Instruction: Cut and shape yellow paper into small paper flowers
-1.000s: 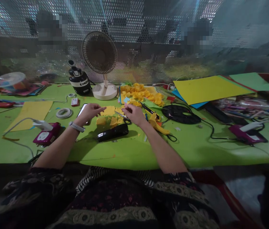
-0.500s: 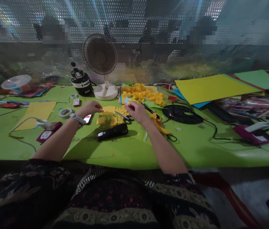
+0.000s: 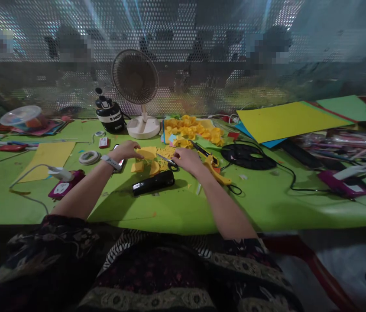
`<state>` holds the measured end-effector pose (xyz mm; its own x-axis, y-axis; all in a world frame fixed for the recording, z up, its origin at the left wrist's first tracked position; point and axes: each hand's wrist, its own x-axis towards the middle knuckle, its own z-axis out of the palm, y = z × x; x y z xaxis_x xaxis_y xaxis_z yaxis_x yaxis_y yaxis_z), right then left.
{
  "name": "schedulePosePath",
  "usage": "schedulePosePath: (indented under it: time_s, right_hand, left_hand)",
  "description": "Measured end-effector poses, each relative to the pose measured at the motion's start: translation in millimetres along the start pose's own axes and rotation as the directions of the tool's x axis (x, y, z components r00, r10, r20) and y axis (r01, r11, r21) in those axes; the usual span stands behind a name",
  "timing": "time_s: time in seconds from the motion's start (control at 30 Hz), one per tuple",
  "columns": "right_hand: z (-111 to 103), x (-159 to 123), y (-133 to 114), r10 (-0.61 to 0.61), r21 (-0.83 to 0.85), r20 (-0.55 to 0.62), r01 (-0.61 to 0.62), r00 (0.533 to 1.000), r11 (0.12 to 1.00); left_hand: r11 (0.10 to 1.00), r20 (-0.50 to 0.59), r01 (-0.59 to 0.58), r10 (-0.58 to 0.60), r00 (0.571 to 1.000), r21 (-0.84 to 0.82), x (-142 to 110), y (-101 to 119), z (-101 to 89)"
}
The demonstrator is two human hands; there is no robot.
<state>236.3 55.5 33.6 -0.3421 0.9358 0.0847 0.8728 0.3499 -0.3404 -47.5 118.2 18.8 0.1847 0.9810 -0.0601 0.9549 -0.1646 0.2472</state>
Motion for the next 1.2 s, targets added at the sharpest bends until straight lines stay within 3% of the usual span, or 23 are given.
schedulePosePath:
  time_s: [0.17, 0.47, 0.57, 0.67, 0.77, 1.03, 1.2]
  right_hand:
    - [-5, 0, 5, 0.008, -0.037, -0.006, -0.008, 1.000, 0.999]
    - [-17, 3, 28, 0.109, 0.042, -0.272, -0.101, 0.956, 0.994]
    - [-15, 4, 29, 0.142, -0.102, -0.215, -0.167, 0.966, 0.981]
    - [-12, 4, 29, 0.157, -0.335, -0.027, -0.157, 0.987, 0.929]
    - [-7, 6, 28, 0.182, -0.430, 0.091, -0.126, 0.979, 0.894]
    - [2, 14, 17, 0.187, -0.443, 0.036, -0.153, 0.982, 0.883]
    - [-9, 9, 21, 0.212, -0.419, -0.034, -0.206, 0.977, 0.884]
  left_hand:
    - [1.000, 0.040, 0.020, -0.021, 0.999, 0.013, 20, -2, 6.2]
    - [0.999, 0.060, -0.030, 0.030, 0.998, -0.013, 26, -5, 6.7]
    - [1.000, 0.025, -0.026, 0.026, 0.999, -0.012, 22, -3, 9.3]
    - [0.998, -0.022, -0.047, 0.046, 0.999, -0.040, 11, 1, 9.7]
    - [0.992, -0.075, -0.081, 0.074, 0.994, -0.100, -4, 10, 5.5]
    - [0.950, -0.202, -0.186, 0.137, 0.970, -0.249, -43, 33, -7.4]
    - [0.869, -0.265, -0.212, 0.097, 0.959, -0.447, -63, 42, -11.9]
